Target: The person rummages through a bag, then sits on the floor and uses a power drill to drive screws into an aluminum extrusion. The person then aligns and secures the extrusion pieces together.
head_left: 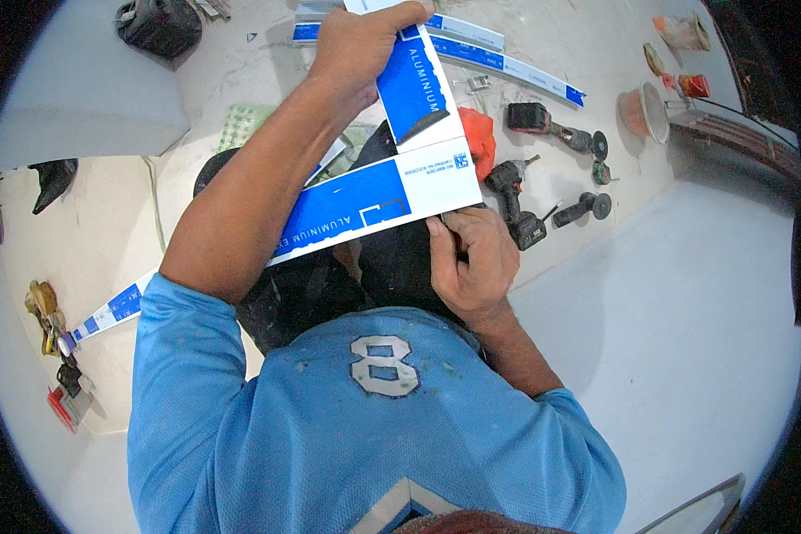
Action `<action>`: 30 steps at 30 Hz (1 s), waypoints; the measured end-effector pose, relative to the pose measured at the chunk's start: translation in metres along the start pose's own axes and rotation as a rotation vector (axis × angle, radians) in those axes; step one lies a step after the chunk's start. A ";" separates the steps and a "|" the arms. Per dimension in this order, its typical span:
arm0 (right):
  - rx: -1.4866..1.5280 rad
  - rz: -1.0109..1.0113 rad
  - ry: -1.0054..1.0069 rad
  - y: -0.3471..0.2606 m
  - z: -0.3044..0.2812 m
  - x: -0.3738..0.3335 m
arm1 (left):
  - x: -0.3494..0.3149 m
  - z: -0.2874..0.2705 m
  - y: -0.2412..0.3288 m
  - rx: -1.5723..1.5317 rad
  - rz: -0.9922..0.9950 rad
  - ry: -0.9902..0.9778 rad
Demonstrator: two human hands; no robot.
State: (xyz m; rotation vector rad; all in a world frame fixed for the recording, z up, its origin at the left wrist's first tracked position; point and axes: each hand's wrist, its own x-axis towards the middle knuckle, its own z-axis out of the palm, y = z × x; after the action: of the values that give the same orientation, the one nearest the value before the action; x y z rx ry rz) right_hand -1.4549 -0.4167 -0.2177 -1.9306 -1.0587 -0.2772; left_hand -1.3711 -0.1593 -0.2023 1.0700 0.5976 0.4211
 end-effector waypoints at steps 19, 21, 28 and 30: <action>0.113 -0.076 0.020 0.003 -0.023 -0.019 | 0.030 -0.010 -0.008 -0.137 -0.118 -0.039; 0.169 -0.074 -0.030 0.002 -0.030 -0.013 | 0.042 -0.021 -0.011 -0.184 -0.128 -0.023; 0.275 0.087 0.142 0.005 -0.053 0.024 | 0.056 -0.028 0.006 -0.328 -0.305 -0.057; 0.243 0.161 0.113 0.008 -0.052 0.041 | 0.053 -0.029 0.011 -0.333 -0.300 -0.068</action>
State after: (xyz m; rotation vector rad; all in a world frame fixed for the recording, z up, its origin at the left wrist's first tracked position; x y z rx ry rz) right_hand -1.4126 -0.4362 -0.1698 -1.7476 -0.8186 -0.1574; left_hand -1.3493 -0.1039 -0.2157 0.6615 0.5921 0.2107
